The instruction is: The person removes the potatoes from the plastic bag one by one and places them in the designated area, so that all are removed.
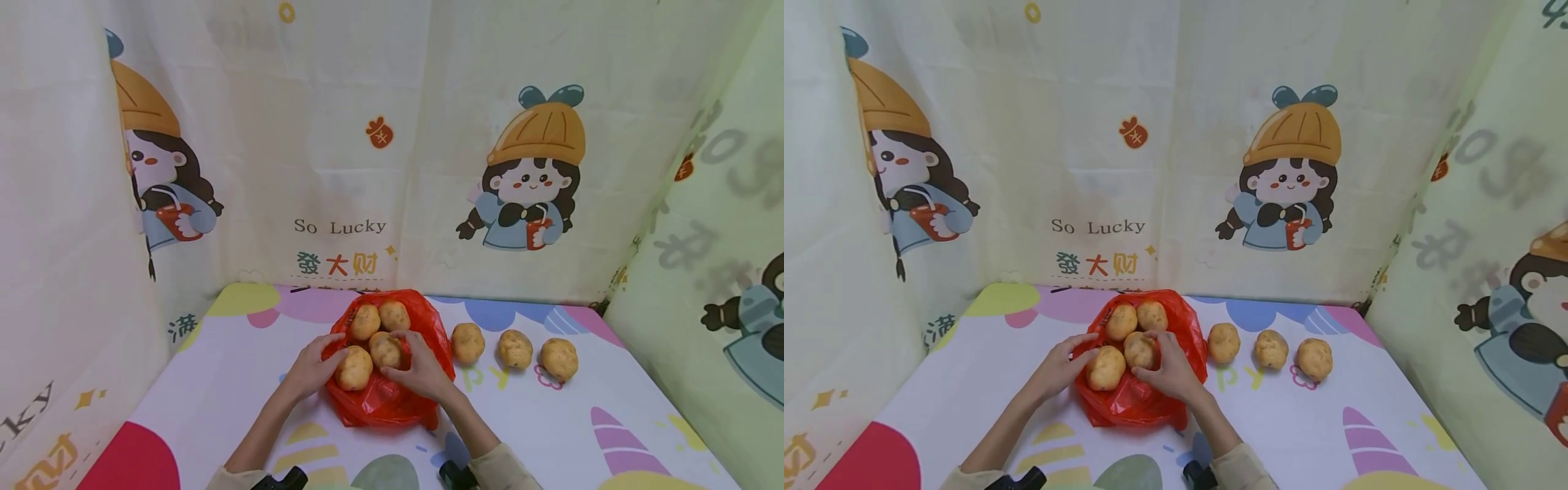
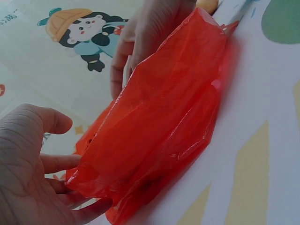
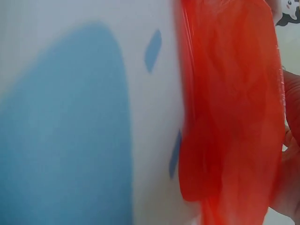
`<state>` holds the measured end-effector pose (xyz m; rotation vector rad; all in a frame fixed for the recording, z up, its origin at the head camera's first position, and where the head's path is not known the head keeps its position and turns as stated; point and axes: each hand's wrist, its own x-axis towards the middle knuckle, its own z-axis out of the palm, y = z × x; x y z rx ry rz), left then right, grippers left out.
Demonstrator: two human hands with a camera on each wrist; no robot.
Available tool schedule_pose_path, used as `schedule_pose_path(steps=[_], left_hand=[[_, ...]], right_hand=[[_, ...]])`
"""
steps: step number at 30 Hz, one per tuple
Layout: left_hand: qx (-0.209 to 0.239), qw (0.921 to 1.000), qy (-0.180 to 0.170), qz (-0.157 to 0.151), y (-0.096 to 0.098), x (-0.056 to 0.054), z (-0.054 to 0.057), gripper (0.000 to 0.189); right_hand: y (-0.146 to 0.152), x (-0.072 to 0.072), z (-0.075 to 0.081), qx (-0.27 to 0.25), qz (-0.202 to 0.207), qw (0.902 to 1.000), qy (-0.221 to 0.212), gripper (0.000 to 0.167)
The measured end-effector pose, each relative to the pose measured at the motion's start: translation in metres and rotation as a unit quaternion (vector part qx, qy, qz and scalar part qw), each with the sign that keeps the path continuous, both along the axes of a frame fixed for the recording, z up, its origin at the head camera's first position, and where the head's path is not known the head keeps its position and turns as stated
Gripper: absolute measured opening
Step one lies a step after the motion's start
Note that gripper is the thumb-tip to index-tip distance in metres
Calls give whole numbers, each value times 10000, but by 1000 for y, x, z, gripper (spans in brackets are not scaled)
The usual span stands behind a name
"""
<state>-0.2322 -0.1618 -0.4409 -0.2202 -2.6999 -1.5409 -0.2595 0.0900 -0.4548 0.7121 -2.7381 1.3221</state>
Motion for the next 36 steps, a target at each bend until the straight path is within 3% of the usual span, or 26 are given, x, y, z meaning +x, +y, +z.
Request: schedule_pose_path(steps=[22, 36], left_hand=[[-14, 10000, -22, -7, 0, 0, -1, 50], [-23, 10000, 2, -24, 0, -1, -1, 50]], right_hand=[[-7, -6, -7, -381, -145, 9988, -282, 49], [-4, 3, -5, -600, -402, 9971, -226, 52]])
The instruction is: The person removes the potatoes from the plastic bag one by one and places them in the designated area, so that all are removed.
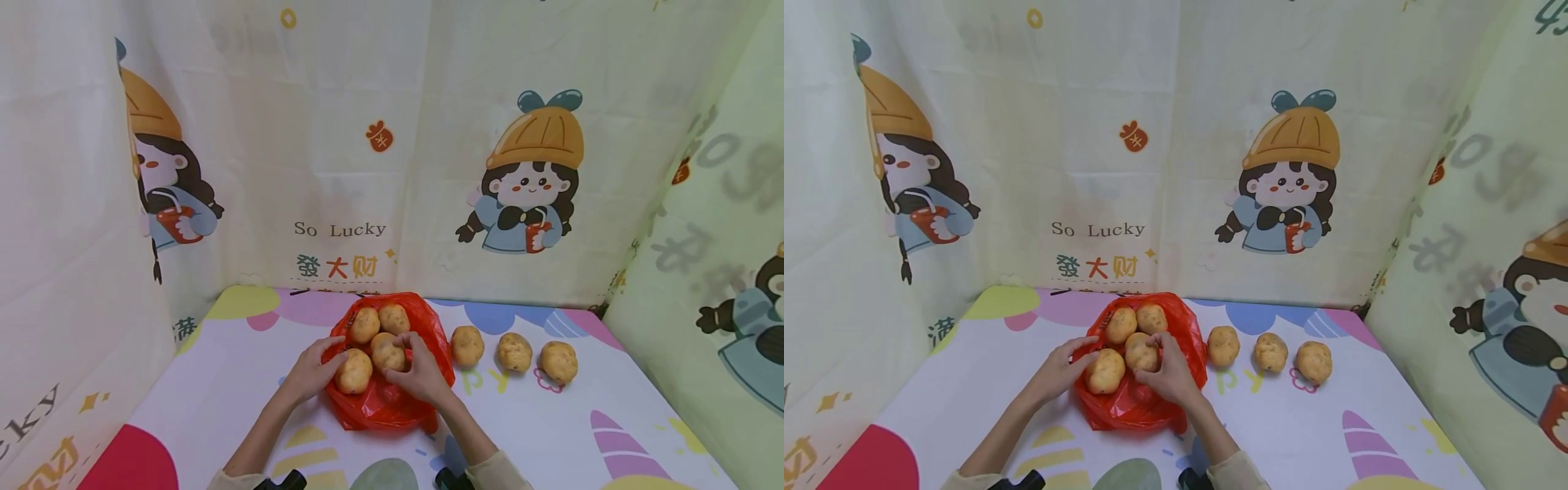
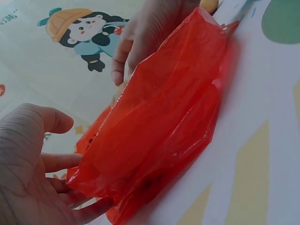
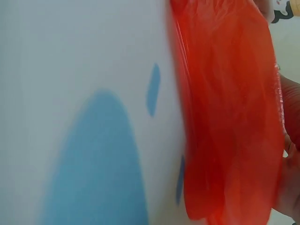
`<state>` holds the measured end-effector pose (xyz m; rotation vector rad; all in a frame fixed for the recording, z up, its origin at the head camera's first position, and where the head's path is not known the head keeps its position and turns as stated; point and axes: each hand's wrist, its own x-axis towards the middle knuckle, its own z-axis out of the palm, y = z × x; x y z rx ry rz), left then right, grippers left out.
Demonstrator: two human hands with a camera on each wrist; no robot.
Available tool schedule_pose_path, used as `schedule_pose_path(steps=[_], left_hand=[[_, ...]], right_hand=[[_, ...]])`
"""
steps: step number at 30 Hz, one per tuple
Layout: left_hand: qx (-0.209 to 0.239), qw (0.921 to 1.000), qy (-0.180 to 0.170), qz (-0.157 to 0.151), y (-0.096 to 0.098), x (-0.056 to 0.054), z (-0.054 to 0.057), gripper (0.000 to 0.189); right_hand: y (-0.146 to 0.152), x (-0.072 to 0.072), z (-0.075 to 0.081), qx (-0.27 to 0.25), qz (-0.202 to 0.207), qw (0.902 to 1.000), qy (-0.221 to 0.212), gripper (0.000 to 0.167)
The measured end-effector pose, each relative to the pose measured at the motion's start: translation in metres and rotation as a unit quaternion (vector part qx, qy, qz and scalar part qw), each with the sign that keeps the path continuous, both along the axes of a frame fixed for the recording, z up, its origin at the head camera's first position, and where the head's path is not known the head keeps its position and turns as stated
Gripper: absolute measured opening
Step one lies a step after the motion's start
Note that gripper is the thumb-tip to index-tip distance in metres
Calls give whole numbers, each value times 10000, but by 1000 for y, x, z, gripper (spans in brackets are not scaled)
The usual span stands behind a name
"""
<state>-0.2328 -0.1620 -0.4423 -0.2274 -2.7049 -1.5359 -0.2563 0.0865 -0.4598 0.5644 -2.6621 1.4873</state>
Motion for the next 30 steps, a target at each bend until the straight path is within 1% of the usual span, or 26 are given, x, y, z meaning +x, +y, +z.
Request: schedule_pose_path(steps=[9, 17, 24, 30], left_hand=[[5, 10000, 19, -8, 1, 0, 1, 50], [-30, 10000, -22, -3, 0, 0, 1, 50], [-4, 10000, 14, -21, 0, 0, -1, 50], [-2, 10000, 18, -39, 0, 0, -1, 50]], right_hand=[[11, 19, 10, -330, -104, 9993, 160, 52], [22, 34, 17, -449, -110, 9981, 418, 51], [28, 45, 23, -595, -87, 9977, 315, 49], [34, 54, 25, -608, -129, 9979, 197, 48]])
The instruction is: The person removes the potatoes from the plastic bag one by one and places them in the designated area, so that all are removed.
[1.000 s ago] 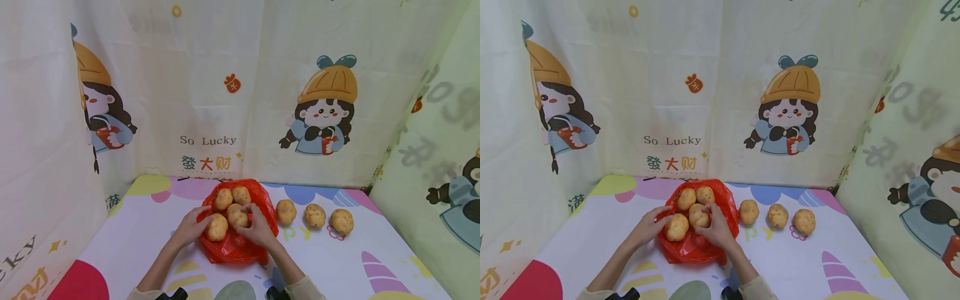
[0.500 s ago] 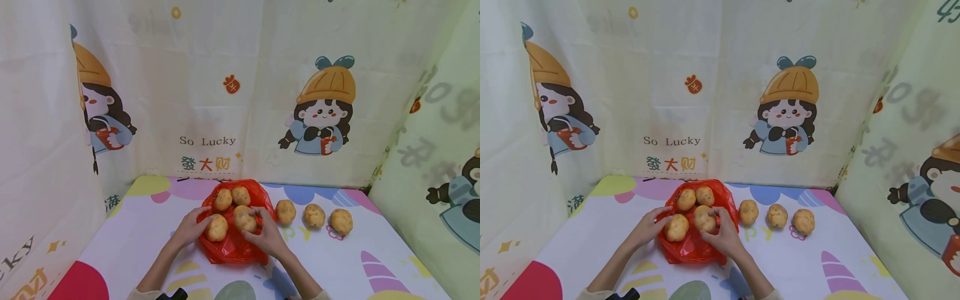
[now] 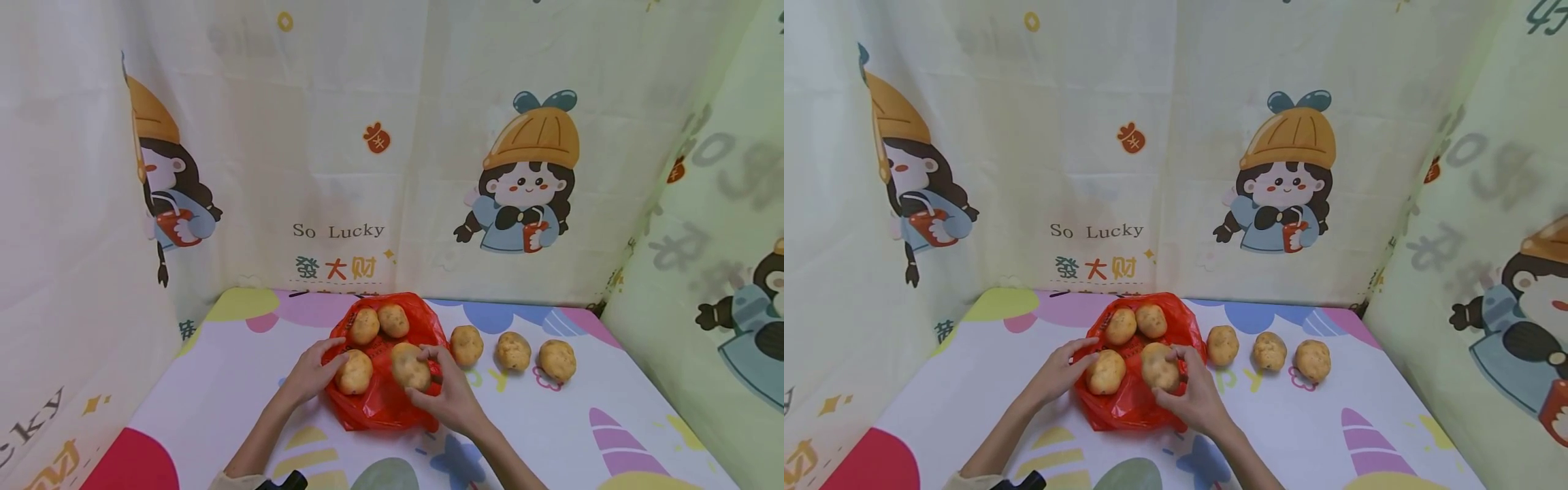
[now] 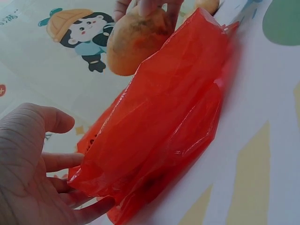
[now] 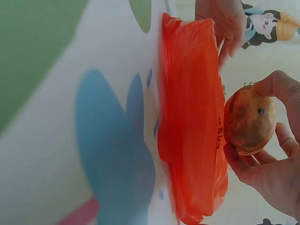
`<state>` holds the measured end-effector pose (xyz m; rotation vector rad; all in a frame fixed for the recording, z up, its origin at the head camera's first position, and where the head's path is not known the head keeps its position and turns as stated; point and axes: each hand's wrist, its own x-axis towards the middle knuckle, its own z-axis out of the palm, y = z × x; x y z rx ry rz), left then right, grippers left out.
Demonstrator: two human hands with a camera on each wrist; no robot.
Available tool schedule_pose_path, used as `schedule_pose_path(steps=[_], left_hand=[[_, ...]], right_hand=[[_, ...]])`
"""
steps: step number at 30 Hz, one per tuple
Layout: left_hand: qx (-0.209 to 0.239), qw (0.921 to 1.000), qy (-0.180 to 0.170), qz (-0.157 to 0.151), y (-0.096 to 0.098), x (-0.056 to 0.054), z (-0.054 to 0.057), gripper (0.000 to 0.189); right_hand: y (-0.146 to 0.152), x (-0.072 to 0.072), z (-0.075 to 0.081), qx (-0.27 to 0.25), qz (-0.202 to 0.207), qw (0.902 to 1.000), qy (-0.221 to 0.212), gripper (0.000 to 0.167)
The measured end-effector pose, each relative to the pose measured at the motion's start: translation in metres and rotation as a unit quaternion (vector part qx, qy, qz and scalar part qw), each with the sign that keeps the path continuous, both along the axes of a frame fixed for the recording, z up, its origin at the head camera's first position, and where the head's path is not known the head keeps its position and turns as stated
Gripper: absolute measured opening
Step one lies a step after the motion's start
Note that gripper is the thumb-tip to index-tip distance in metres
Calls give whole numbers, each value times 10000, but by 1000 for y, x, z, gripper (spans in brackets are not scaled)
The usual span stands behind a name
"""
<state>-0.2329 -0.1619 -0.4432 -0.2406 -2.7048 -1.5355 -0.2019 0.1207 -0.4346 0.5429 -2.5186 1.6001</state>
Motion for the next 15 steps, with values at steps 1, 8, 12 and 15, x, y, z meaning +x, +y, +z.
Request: schedule_pose_path(steps=[1, 8, 12, 15], left_hand=[[1, 10000, -8, 5, 0, 0, 0, 50], [12, 10000, -44, 18, 1, 1, 0, 50], [-3, 10000, -37, 27, 1, 1, 0, 50], [-18, 10000, -17, 30, 1, 1, 1, 49]], right_hand=[[1, 1, 0, 19, -24, 10000, -17, 49], [13, 11, -1, 161, -243, 9996, -38, 53], [23, 14, -4, 107, -275, 9994, 185, 52], [30, 17, -4, 18, -356, 9991, 236, 53]])
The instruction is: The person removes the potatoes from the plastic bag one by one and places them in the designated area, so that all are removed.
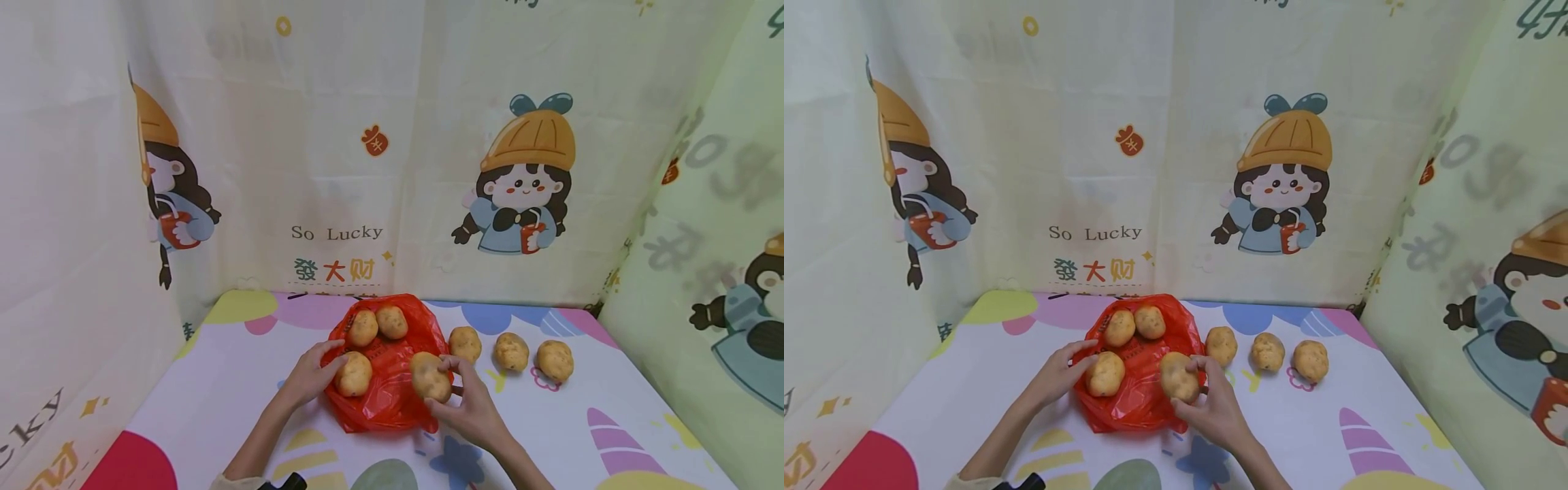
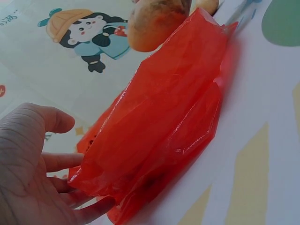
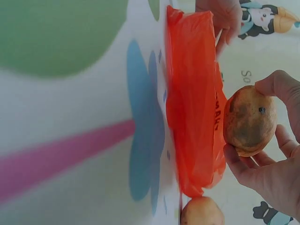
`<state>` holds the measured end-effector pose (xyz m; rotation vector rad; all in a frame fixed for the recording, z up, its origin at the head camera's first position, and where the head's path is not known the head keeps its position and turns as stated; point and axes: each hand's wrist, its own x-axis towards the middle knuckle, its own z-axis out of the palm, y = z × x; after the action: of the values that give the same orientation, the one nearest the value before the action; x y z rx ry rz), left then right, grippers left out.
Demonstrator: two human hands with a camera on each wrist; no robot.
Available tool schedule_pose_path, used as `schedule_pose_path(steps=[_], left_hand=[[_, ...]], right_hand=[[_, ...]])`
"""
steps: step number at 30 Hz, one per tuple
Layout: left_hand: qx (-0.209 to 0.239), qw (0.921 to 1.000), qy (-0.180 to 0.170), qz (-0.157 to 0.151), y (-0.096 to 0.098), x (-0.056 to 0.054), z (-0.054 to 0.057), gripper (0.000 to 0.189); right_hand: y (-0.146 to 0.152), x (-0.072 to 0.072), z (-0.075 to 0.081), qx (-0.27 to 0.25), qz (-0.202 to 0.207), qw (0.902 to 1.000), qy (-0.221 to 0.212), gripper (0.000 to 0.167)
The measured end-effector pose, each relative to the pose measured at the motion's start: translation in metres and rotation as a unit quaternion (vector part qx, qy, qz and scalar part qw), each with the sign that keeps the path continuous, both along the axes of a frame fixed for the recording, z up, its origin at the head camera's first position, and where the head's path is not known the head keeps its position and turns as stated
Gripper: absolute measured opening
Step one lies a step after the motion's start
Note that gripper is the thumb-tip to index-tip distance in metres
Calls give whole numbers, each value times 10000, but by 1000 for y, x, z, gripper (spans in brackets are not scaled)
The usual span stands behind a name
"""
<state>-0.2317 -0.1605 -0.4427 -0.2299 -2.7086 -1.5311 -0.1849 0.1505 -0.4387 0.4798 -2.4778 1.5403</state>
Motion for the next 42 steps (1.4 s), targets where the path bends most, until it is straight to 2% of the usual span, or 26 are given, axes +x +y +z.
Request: schedule_pose_path(steps=[11, 17, 28, 42], left_hand=[[-16, 10000, 12, -7, 0, 0, -1, 50], [-29, 10000, 14, -24, 0, 1, -2, 49], [-30, 10000, -1, -17, 0, 1, -3, 49], [32, 10000, -24, -35, 0, 1, -4, 48]], right_hand=[[19, 6, 1, 72, -646, 9973, -327, 59], [30, 5, 0, 148, -808, 9961, -325, 62], [39, 3, -4, 348, -1194, 9902, -633, 64], [48, 1, -7, 775, -1383, 9834, -885, 68]])
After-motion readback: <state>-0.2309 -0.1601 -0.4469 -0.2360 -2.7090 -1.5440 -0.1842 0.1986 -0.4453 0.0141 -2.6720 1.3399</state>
